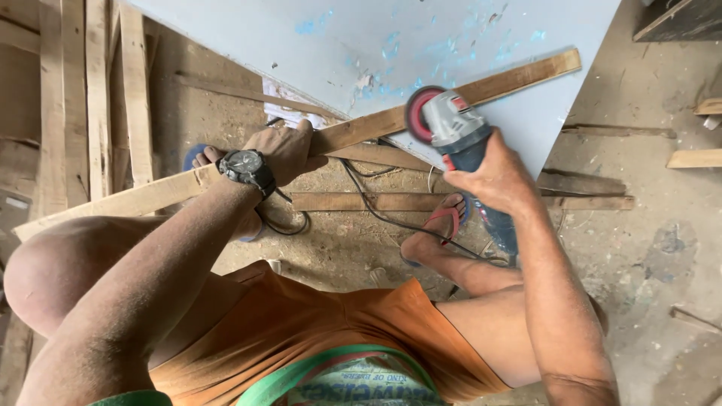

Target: The person sits on the floor and uses an angle grinder with a sanding disc to smooth a long, thin piece of wood. They hold the wood with one hand and move the grinder along its length, occasionally flipping the wood to sand different sides.

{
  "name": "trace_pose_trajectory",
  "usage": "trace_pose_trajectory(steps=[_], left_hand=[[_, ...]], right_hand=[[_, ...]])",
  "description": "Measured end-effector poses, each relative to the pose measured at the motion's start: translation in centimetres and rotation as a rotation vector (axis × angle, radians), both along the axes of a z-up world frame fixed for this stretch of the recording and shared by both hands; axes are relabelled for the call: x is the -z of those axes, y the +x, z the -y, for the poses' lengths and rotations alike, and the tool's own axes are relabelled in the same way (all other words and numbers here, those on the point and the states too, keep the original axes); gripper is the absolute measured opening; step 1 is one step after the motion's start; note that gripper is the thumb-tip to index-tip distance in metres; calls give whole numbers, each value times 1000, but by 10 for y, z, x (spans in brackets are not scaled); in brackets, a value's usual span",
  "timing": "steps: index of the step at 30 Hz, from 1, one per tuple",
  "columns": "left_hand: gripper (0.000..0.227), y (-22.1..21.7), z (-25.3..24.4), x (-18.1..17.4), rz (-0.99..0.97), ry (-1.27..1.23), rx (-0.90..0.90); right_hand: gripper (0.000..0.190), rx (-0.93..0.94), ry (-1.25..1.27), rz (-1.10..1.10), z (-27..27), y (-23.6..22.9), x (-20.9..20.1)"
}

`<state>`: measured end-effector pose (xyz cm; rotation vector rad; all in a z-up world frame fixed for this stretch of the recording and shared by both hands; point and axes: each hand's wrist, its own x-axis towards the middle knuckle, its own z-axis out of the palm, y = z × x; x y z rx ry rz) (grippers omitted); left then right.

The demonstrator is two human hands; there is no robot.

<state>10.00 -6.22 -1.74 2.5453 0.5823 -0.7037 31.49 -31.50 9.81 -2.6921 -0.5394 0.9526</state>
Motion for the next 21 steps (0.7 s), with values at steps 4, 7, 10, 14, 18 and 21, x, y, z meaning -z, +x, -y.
trace_pose_trajectory(steps=[4,7,10,14,18,21], left_hand=[[51,-2,4,-7,5,51,-19],[56,0,1,19,30,42,1],[52,0,1,9,23,23,-8],[54,0,-2,14,51,-69,-9],[55,-2,-1,28,36,34,3],[53,-5,4,32,56,53,11]], right_hand=[[69,94,68,84,16,29,3],[50,138,168,159,46,69,20],[62,166,152,225,59,91,24],[79,192,-6,165,29,65,4],[69,102,105,104,25,42,22],[76,70,-45,72,6,19,16]])
